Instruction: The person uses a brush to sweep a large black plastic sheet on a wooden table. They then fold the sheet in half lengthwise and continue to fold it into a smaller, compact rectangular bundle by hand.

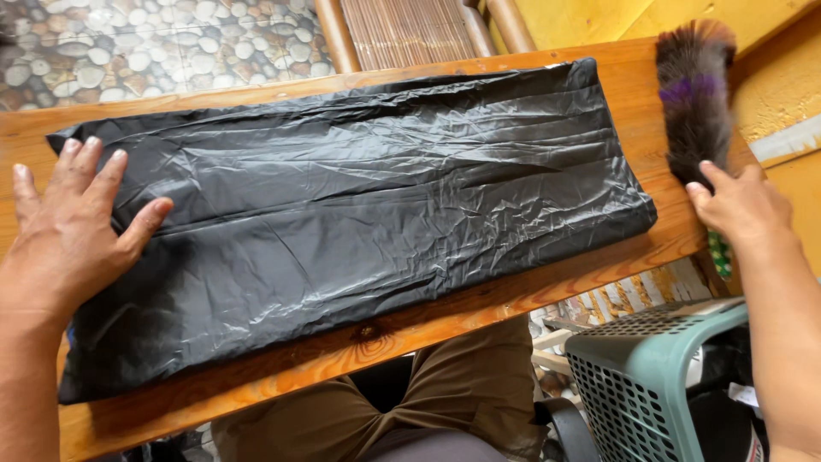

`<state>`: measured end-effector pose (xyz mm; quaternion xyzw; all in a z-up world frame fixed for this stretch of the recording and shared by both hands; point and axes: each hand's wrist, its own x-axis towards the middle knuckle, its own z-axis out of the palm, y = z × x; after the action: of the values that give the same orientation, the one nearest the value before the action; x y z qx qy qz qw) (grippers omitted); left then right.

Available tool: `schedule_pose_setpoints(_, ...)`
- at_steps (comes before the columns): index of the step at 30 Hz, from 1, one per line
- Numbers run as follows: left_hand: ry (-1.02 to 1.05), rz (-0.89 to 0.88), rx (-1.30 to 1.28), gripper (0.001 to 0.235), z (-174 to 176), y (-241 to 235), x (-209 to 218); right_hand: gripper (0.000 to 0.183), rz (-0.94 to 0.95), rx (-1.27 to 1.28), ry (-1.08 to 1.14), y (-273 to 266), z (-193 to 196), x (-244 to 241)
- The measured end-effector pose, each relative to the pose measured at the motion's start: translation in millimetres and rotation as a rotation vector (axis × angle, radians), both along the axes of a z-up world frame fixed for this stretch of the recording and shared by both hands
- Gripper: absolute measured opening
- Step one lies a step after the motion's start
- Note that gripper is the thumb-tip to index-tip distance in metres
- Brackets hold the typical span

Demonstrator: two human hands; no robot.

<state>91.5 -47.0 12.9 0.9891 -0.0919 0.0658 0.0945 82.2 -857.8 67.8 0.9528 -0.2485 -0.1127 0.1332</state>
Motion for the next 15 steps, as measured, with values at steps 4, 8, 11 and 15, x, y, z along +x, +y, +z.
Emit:
schedule_pose_setpoints(4,0.120,0.011,0.004,0.085,31.4,-36.3,16.4,0.054,0.408,-0.094,-0.289,83.4,13.0,30.4)
schedule_pose_setpoints(8,0.367,-0.013,-0.011,0.081,65.7,-116.8,27.7,0.058,0.715,0.463,-0.240,271.3,28.5,47.0)
schedule_pose_setpoints(11,-0.019,-0.178,-0.015,0.075,24.3,-147.6,35.3,0.056,1.356,0.431,-0.546,347.0,-35.2,63.3)
schedule_pose_setpoints(15,-0.006,-0.180,0.067,0.084,-2.5,-154.9,47.4,0.064,1.216,0.518,-0.334,378.9,-47.8,87.4)
